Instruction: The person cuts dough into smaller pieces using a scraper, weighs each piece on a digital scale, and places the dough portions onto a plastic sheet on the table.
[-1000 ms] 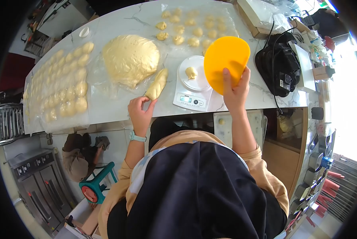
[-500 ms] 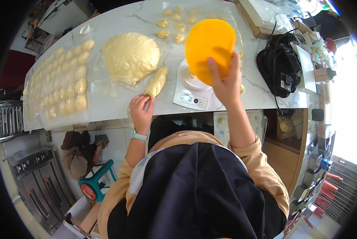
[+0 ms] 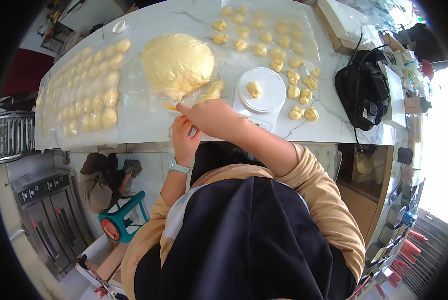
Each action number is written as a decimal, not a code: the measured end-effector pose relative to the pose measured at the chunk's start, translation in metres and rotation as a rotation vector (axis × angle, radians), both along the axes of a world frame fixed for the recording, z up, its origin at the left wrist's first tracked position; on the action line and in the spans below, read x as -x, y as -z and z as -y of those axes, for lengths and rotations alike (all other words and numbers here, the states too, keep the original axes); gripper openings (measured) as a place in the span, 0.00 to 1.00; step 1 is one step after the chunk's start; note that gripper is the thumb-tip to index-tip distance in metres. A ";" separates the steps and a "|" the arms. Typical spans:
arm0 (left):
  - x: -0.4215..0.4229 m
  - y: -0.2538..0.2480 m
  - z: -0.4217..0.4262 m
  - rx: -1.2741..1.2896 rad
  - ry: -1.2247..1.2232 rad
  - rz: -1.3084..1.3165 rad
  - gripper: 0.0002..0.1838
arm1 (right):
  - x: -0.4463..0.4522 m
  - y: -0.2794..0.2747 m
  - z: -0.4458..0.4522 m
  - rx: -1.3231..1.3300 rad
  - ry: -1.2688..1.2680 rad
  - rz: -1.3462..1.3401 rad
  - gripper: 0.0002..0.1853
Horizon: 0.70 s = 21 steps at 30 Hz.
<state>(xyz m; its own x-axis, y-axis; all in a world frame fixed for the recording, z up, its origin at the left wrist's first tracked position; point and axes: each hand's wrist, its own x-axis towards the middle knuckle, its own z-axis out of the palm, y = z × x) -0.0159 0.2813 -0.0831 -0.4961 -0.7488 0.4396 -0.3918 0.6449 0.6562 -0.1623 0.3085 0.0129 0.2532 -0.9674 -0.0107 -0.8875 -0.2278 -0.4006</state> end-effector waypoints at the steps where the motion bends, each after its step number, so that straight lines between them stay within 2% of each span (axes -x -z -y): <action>1: 0.000 -0.001 0.000 -0.015 -0.007 0.014 0.13 | -0.002 0.008 0.001 0.000 -0.024 -0.030 0.19; 4: -0.005 -0.004 0.001 -0.015 0.044 -0.005 0.13 | -0.004 0.041 -0.009 0.202 0.039 0.122 0.15; 5: -0.004 -0.005 0.003 -0.004 0.071 -0.028 0.13 | 0.001 0.044 -0.015 0.179 0.101 0.188 0.15; 7: -0.007 -0.009 -0.007 -0.265 0.101 -0.181 0.11 | 0.011 0.039 -0.041 0.128 0.237 0.324 0.15; 8: -0.005 -0.010 -0.013 -0.402 0.119 -0.255 0.11 | 0.019 0.033 -0.054 0.046 0.395 0.391 0.16; 9: 0.004 -0.018 -0.019 -0.432 0.163 -0.408 0.08 | 0.028 0.020 -0.067 -0.043 0.555 0.460 0.16; 11: 0.029 -0.034 -0.023 -0.411 0.190 -0.420 0.08 | 0.047 0.005 -0.092 0.133 0.829 0.684 0.17; 12: 0.040 -0.042 -0.019 -0.394 0.205 -0.427 0.07 | 0.058 0.004 -0.102 0.447 0.784 0.610 0.17; 13: 0.049 -0.049 -0.011 -0.316 0.242 -0.237 0.07 | 0.071 0.003 -0.107 0.585 0.833 0.569 0.17; 16: 0.100 -0.059 0.001 -0.114 0.405 -0.241 0.08 | 0.089 -0.009 -0.136 0.589 1.037 0.540 0.17; 19: 0.125 -0.051 0.005 -0.041 0.421 -0.080 0.12 | 0.095 -0.016 -0.157 0.572 1.131 0.481 0.20; 21: 0.125 -0.046 0.001 0.083 0.288 -0.061 0.13 | 0.096 -0.017 -0.171 0.618 1.171 0.450 0.19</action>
<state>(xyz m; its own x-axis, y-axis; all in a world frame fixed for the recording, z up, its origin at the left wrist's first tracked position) -0.1405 0.2806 -0.0370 -0.6538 -0.5411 0.5289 -0.1467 0.7764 0.6129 -0.2586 0.4796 0.0303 -0.8274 -0.4350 0.3553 -0.5067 0.3052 -0.8063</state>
